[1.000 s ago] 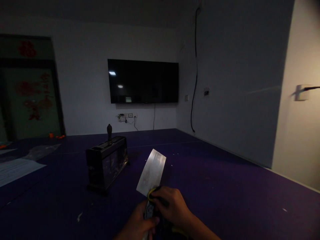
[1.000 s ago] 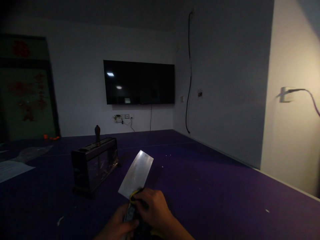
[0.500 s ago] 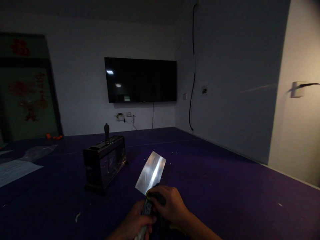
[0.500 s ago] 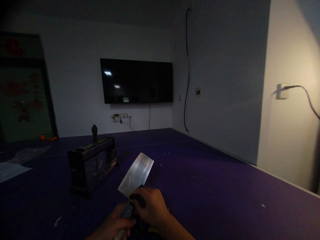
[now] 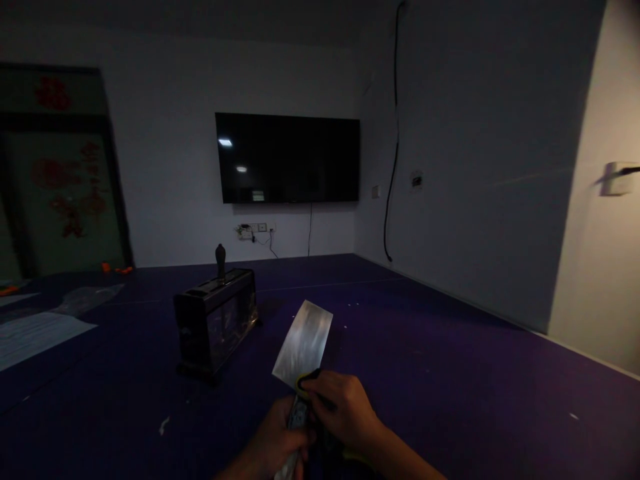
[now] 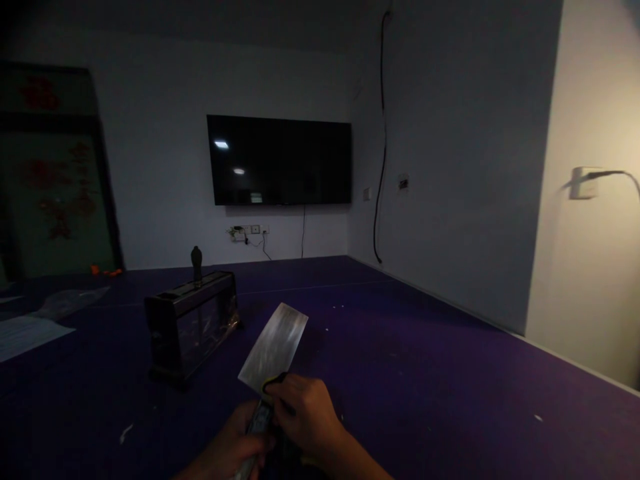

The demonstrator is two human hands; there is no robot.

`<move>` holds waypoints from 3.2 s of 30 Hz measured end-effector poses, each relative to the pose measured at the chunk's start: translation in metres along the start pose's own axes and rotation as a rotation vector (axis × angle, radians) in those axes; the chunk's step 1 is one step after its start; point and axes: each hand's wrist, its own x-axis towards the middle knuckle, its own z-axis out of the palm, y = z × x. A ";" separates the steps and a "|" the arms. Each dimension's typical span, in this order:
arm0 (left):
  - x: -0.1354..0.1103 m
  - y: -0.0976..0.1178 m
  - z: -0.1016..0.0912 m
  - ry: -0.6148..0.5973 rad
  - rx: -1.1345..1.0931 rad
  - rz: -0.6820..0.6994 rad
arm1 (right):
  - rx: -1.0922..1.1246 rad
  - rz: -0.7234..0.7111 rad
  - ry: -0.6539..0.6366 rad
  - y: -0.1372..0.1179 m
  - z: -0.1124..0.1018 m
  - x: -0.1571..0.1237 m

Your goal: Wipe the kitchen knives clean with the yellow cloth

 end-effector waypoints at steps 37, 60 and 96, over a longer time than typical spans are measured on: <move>0.003 -0.004 -0.002 -0.026 0.044 0.066 | -0.128 -0.201 -0.040 0.010 0.002 0.001; 0.008 -0.007 -0.002 0.027 0.051 0.037 | -0.102 -0.163 -0.070 0.010 0.002 0.001; 0.005 -0.008 -0.006 -0.003 0.088 -0.023 | -0.245 -0.079 0.022 0.030 -0.010 0.002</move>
